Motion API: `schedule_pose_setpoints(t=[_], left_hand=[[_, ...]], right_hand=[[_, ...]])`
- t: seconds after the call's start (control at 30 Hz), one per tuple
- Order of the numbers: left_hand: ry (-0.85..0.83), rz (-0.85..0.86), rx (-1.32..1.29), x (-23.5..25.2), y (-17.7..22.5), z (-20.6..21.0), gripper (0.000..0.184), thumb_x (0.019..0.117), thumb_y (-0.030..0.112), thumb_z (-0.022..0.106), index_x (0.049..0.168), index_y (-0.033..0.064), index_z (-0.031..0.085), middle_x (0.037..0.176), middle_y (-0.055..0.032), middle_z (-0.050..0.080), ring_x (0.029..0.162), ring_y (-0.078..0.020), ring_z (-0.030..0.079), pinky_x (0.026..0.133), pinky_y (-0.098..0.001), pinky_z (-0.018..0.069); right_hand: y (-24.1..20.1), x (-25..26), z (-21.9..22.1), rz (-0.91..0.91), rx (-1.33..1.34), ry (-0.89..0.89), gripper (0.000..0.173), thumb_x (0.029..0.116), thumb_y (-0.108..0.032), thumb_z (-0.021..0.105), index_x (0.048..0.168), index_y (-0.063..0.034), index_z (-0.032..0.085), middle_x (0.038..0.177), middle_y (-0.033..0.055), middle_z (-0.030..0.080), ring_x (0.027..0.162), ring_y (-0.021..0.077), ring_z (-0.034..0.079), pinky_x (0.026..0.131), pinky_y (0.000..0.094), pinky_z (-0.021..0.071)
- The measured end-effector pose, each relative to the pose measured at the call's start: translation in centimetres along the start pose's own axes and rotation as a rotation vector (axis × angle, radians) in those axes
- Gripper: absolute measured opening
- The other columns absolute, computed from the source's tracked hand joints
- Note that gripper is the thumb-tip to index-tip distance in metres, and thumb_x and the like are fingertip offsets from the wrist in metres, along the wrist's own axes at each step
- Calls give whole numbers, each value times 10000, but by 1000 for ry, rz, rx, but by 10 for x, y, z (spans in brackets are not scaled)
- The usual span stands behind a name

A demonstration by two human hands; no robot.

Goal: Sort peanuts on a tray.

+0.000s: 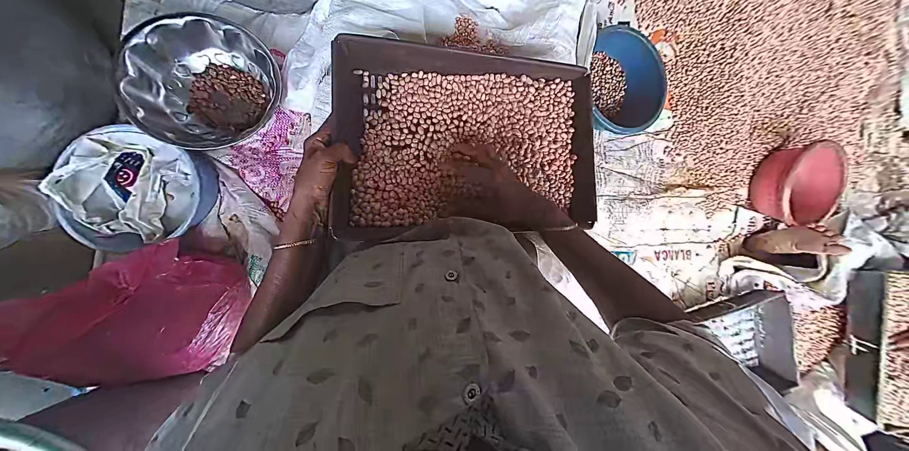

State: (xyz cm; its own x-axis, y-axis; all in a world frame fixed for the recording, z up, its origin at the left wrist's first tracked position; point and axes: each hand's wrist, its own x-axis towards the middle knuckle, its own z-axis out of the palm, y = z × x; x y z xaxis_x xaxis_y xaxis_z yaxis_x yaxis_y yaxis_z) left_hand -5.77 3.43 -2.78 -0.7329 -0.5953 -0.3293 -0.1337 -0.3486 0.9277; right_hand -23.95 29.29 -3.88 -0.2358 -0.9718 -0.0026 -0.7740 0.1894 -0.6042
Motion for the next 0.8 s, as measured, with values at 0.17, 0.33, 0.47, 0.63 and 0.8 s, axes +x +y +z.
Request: schedule_pose_setpoints(t=[0.17, 0.33, 0.47, 0.63, 0.8], left_hand=[[-228, 329, 130, -19, 57, 34, 792, 770, -146, 517, 1534, 12, 386, 1361, 18, 614, 1111, 49, 611, 949, -137, 509], [-198, 269, 77, -8, 38, 17, 755, 752, -128, 520, 1486, 36, 459, 1267, 20, 668, 1038, 8, 653, 895, -181, 551], [-39, 30, -40, 5, -4, -3, 661, 721, -89, 540, 1362, 65, 571, 1129, 32, 702, 935, 3, 672, 791, -198, 576], [-186, 227, -3, -8, 42, 28, 773, 735, -166, 513, 1480, 36, 464, 1267, 43, 671, 1046, 24, 651, 906, -168, 546], [-272, 365, 56, -13, 56, 32, 863, 737, -164, 506, 1567, 17, 354, 1497, -23, 534, 1200, 0, 596, 994, -162, 501]], right_hand=[[-41, 64, 30, -310, -245, 477, 390, 899, -294, 685, 1270, -177, 708, 1426, 203, 603, 1401, 446, 478, 1143, 723, 265], [12, 84, -11, 47, -437, 616, 259, 931, -231, 639, 1124, -113, 766, 1242, 202, 695, 1168, 440, 629, 917, 577, 505], [19, 13, -8, 5, -34, 130, 430, 870, -322, 773, 1262, -148, 743, 1381, 199, 625, 1326, 437, 522, 1083, 641, 392], [-41, 38, 35, -276, -137, 224, 486, 879, -356, 752, 1346, -244, 682, 1527, 230, 491, 1472, 481, 362, 1121, 769, 257], [-20, 104, 3, -146, -417, 717, 236, 967, -246, 639, 1108, -113, 774, 1276, 198, 687, 1231, 410, 616, 1050, 616, 427]])
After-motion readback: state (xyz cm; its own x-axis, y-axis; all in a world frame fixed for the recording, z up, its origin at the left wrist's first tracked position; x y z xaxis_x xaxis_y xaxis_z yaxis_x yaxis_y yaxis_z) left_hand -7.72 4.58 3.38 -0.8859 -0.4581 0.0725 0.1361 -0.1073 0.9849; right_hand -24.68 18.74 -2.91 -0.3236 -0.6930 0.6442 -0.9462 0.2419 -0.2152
